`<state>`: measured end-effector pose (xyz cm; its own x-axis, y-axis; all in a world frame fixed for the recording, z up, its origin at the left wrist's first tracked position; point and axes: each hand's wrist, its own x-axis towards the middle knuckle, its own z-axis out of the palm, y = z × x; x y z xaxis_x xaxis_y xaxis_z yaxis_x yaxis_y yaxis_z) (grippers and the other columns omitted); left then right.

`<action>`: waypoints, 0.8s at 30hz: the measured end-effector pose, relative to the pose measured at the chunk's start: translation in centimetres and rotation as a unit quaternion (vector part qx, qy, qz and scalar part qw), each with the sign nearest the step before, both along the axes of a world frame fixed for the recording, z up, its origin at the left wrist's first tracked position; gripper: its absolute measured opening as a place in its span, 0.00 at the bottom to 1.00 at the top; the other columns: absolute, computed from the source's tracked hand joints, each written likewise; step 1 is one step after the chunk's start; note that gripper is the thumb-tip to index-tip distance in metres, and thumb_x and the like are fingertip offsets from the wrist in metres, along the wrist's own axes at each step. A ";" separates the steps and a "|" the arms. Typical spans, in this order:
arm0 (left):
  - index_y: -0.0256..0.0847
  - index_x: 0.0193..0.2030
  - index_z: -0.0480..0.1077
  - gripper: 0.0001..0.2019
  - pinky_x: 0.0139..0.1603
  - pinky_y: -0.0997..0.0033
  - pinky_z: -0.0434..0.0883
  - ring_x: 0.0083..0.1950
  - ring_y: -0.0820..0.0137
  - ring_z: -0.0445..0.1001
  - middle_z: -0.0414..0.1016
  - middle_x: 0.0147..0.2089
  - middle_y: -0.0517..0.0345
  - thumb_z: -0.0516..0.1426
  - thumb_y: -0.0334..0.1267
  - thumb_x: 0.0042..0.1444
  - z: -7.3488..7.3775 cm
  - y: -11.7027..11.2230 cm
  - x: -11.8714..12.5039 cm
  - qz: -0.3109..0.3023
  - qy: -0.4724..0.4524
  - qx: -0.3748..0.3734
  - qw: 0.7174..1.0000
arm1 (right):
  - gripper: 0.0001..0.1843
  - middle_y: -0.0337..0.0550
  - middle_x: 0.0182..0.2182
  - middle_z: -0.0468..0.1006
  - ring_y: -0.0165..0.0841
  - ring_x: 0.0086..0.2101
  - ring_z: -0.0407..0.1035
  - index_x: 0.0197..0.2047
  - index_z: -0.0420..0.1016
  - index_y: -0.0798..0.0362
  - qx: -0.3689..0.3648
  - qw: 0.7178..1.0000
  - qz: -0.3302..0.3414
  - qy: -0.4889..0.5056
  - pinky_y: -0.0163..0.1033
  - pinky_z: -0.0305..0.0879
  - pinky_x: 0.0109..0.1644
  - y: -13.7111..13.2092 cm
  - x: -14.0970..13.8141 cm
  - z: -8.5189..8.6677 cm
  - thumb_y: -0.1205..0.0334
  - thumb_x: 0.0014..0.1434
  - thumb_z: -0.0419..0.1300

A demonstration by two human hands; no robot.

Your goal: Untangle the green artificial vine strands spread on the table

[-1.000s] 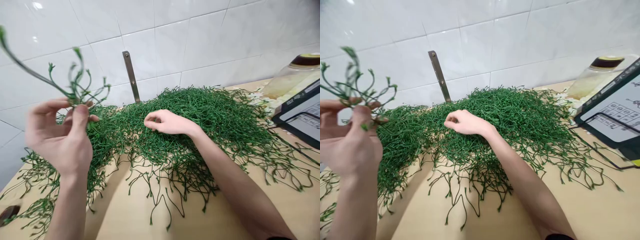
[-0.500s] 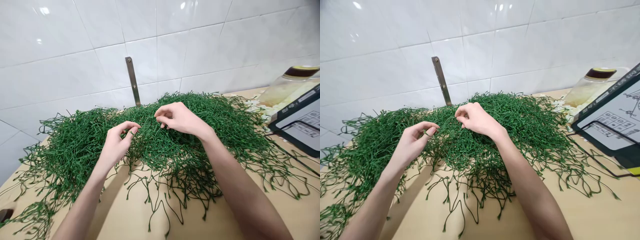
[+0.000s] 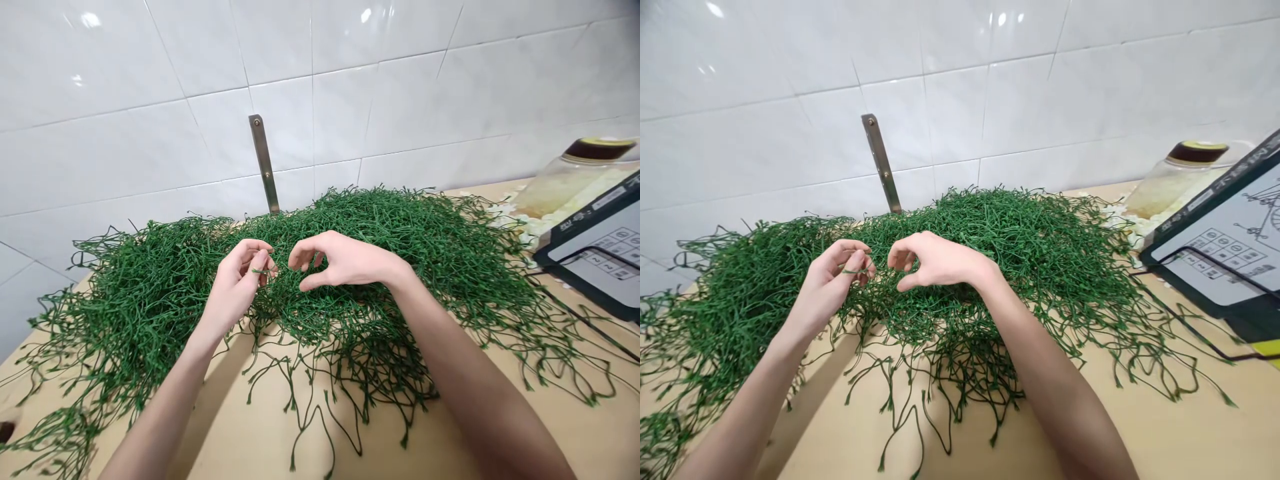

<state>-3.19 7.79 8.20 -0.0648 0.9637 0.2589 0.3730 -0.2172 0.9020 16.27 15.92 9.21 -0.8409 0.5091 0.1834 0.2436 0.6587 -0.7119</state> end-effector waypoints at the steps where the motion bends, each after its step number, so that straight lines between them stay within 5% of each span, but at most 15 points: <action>1: 0.40 0.42 0.67 0.08 0.30 0.75 0.69 0.29 0.74 0.70 0.72 0.32 0.60 0.55 0.43 0.62 0.0 0.0 0.1 0.005 -0.011 0.003 1.000 | 0.16 0.43 0.40 0.79 0.32 0.39 0.72 0.41 0.75 0.55 -0.009 1.000 0.010 -0.014 0.37 0.68 0.43 0.0 -0.1 -0.1 0.62 0.49 0.70; 6: 0.40 0.44 0.69 0.10 0.20 0.77 0.66 0.20 0.78 0.68 0.74 0.39 0.56 0.59 0.42 0.58 -0.1 0.1 0.3 0.045 -0.017 0.019 0.999 | 0.13 0.41 0.31 0.79 0.30 0.31 0.71 0.35 0.73 0.56 -0.045 0.997 0.007 -0.061 0.35 0.66 0.34 -0.6 -1.2 -0.2 0.61 0.49 0.70; 10: 0.42 0.49 0.72 0.15 0.15 0.78 0.63 0.18 0.81 0.67 0.74 0.51 0.51 0.59 0.43 0.57 -0.1 0.1 0.3 0.043 0.023 0.006 0.999 | 0.17 0.42 0.31 0.81 0.29 0.27 0.71 0.48 0.72 0.57 -0.076 0.997 -0.020 -0.022 0.34 0.65 0.31 -1.0 -1.8 -0.5 0.57 0.57 0.64; 15: 0.49 0.61 0.67 0.24 0.18 0.77 0.66 0.20 0.81 0.68 0.70 0.61 0.48 0.59 0.40 0.57 -0.2 0.0 0.1 -0.005 0.042 -0.015 0.999 | 0.17 0.44 0.37 0.81 0.27 0.28 0.70 0.53 0.69 0.56 -0.021 0.999 -0.045 0.001 0.33 0.64 0.31 -0.8 -1.8 -0.8 0.70 0.59 0.55; 20: 0.45 0.63 0.65 0.27 0.24 0.74 0.68 0.24 0.76 0.68 0.77 0.43 0.52 0.60 0.39 0.56 -0.3 0.1 0.2 -0.013 0.093 0.007 0.996 | 0.11 0.43 0.34 0.78 0.29 0.33 0.71 0.41 0.70 0.56 -0.045 0.999 -0.003 -0.013 0.33 0.67 0.35 -1.0 -1.5 -0.4 0.67 0.54 0.64; 24: 0.40 0.41 0.71 0.10 0.32 0.72 0.72 0.35 0.70 0.71 0.73 0.39 0.54 0.61 0.42 0.55 0.7 -0.5 0.3 -0.025 0.148 0.059 0.987 | 0.09 0.41 0.32 0.78 0.28 0.31 0.70 0.37 0.73 0.57 -0.028 0.997 0.029 -0.068 0.33 0.64 0.34 -0.9 -1.7 -0.6 0.69 0.51 0.66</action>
<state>-2.91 7.24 8.89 0.0778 0.9261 0.3692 0.6021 -0.3388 0.7229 14.56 15.06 8.61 -0.8842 0.4656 0.0375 0.3036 0.6339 -0.7113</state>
